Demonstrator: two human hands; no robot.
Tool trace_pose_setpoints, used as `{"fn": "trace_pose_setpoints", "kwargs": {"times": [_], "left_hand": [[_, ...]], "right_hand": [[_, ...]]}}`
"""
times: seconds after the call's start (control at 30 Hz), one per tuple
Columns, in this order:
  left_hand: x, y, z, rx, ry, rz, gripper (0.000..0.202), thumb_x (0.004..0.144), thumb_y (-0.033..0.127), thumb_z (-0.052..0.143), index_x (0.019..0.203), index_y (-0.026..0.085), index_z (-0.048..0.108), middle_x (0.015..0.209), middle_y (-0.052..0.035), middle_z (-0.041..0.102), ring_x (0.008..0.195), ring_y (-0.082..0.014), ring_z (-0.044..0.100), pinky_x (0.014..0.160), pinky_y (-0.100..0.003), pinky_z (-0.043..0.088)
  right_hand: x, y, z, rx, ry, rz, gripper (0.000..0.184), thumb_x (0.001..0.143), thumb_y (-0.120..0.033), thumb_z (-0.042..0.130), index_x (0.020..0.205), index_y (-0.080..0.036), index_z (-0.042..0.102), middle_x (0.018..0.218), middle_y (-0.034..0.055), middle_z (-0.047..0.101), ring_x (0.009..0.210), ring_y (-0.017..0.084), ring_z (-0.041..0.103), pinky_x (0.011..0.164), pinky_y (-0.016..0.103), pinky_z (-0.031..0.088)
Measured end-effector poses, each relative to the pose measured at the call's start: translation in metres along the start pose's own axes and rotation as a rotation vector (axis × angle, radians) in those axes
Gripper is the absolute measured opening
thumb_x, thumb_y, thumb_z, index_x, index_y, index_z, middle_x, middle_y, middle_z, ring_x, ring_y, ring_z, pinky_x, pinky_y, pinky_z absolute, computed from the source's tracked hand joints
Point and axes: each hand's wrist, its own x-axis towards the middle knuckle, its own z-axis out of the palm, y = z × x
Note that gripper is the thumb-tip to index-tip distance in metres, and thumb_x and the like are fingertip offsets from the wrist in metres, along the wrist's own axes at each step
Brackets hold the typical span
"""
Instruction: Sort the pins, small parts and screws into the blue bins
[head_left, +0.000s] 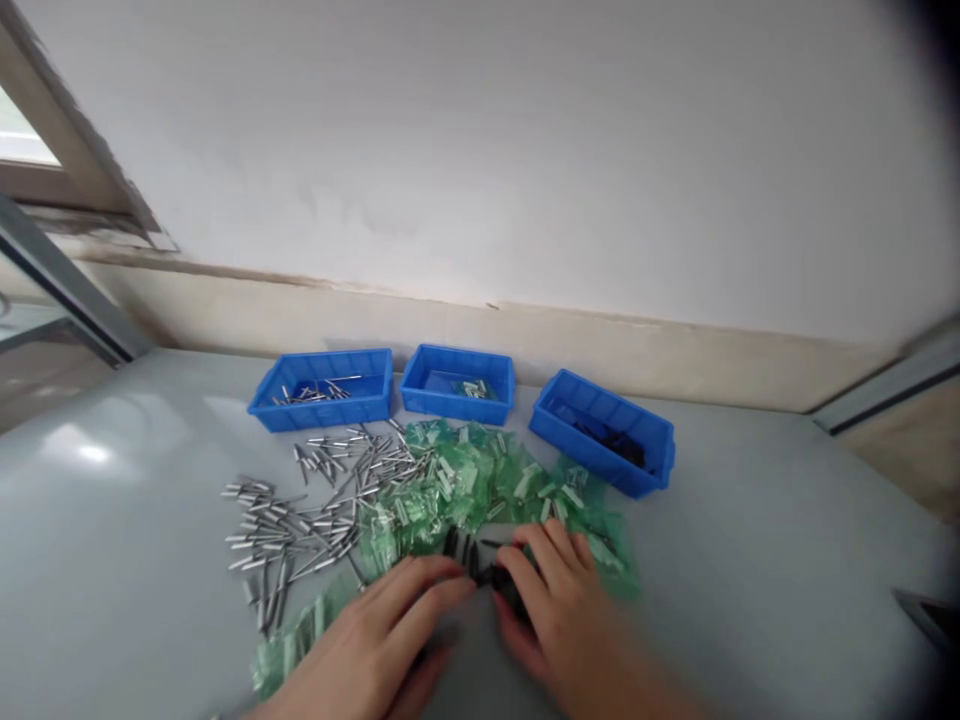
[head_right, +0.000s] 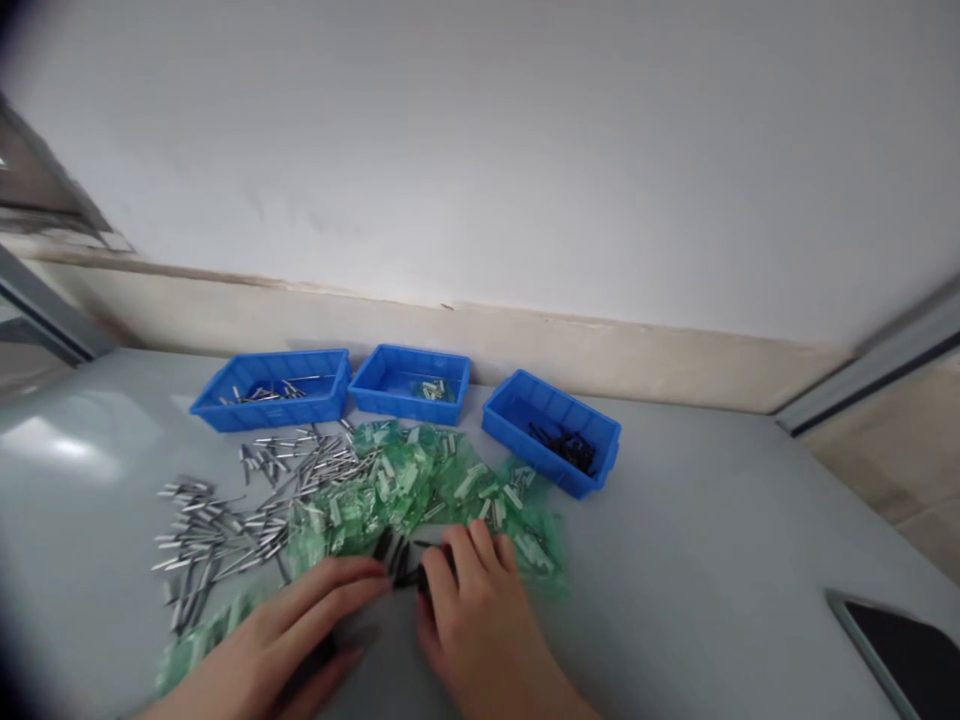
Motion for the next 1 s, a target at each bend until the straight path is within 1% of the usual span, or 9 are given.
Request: {"fn": "trace_pose_setpoints", "kwargs": {"times": [0.13,0.27,0.4,0.47,0.57,0.67,0.83,0.93,1.0], "left_hand": [[0.003,-0.002,0.003,-0.024,-0.016,-0.023,0.039,0.078,0.014,0.049,0.116,0.026,0.048,0.112,-0.0050,0.056,0.099,-0.0160,0.057,0.085,-0.022,0.048],[0.017,-0.002,0.011,-0.016,-0.018,-0.065,0.034,0.079,0.015,0.050,0.112,0.023,0.049,0.109,-0.0067,0.056,0.095,-0.0172,0.057,0.082,-0.026,0.050],[0.034,0.002,0.018,-0.027,-0.158,-0.118,0.018,0.083,0.014,0.045,0.096,0.017,0.056,0.094,-0.0062,0.057,0.082,-0.0157,0.057,0.075,-0.027,0.051],[0.037,0.002,0.019,-0.071,-0.178,-0.127,0.017,0.084,0.014,0.042,0.095,0.017,0.055,0.092,-0.0058,0.056,0.082,-0.0152,0.056,0.075,-0.027,0.049],[0.035,-0.001,0.017,-0.175,-0.129,-0.119,0.017,0.086,0.015,0.042,0.098,0.019,0.053,0.092,-0.0036,0.056,0.083,-0.0130,0.055,0.076,-0.024,0.047],[0.031,-0.006,0.016,-0.256,-0.055,-0.107,0.014,0.086,0.015,0.043,0.095,0.020,0.052,0.088,-0.0011,0.057,0.081,-0.0105,0.054,0.073,-0.020,0.044],[0.029,-0.010,0.018,-0.289,0.034,-0.128,0.010,0.084,0.015,0.046,0.090,0.019,0.054,0.076,0.0008,0.055,0.066,-0.0083,0.050,0.061,-0.018,0.041],[0.030,-0.010,0.018,-0.314,0.080,-0.153,0.011,0.081,0.014,0.048,0.089,0.018,0.054,0.074,0.0008,0.054,0.062,-0.0081,0.049,0.058,-0.018,0.041],[0.030,-0.010,0.017,-0.335,0.104,-0.163,0.010,0.080,0.014,0.050,0.088,0.017,0.055,0.072,0.0011,0.054,0.062,-0.0079,0.050,0.058,-0.018,0.040]], "right_hand": [[-0.001,0.002,0.005,-0.018,0.059,-0.086,0.018,0.075,-0.014,0.047,0.089,-0.018,0.058,0.083,0.0073,0.058,0.082,0.025,0.050,0.070,0.038,0.036],[-0.001,0.002,0.007,-0.032,0.111,-0.139,0.018,0.080,-0.013,0.043,0.087,-0.017,0.059,0.078,0.0063,0.058,0.077,0.023,0.050,0.068,0.036,0.034],[-0.001,0.001,0.007,0.020,0.112,-0.108,0.018,0.083,-0.016,0.041,0.084,-0.017,0.059,0.076,0.0057,0.057,0.075,0.023,0.050,0.066,0.036,0.034],[0.000,0.001,0.006,0.054,0.115,-0.091,0.019,0.084,-0.016,0.040,0.081,-0.018,0.059,0.076,0.0058,0.057,0.076,0.023,0.050,0.067,0.037,0.035],[0.001,0.000,0.002,0.130,0.112,-0.066,0.020,0.085,-0.018,0.040,0.081,-0.018,0.060,0.076,0.0051,0.057,0.077,0.022,0.049,0.068,0.037,0.037],[0.003,-0.001,-0.003,0.226,0.141,-0.031,0.018,0.085,-0.020,0.042,0.086,-0.020,0.060,0.082,0.0046,0.056,0.079,0.020,0.049,0.072,0.037,0.039],[0.004,-0.002,-0.010,0.438,0.231,0.003,0.016,0.084,-0.018,0.045,0.092,-0.020,0.059,0.082,0.0045,0.054,0.077,0.016,0.051,0.071,0.031,0.043],[0.004,-0.003,-0.011,0.667,0.188,0.012,0.013,0.085,-0.018,0.045,0.091,-0.021,0.057,0.079,0.0017,0.059,0.076,0.013,0.055,0.071,0.027,0.045],[0.004,-0.004,-0.010,0.801,0.126,0.096,0.012,0.085,-0.022,0.046,0.090,-0.022,0.057,0.080,0.0005,0.062,0.075,0.012,0.057,0.067,0.024,0.046]]}}
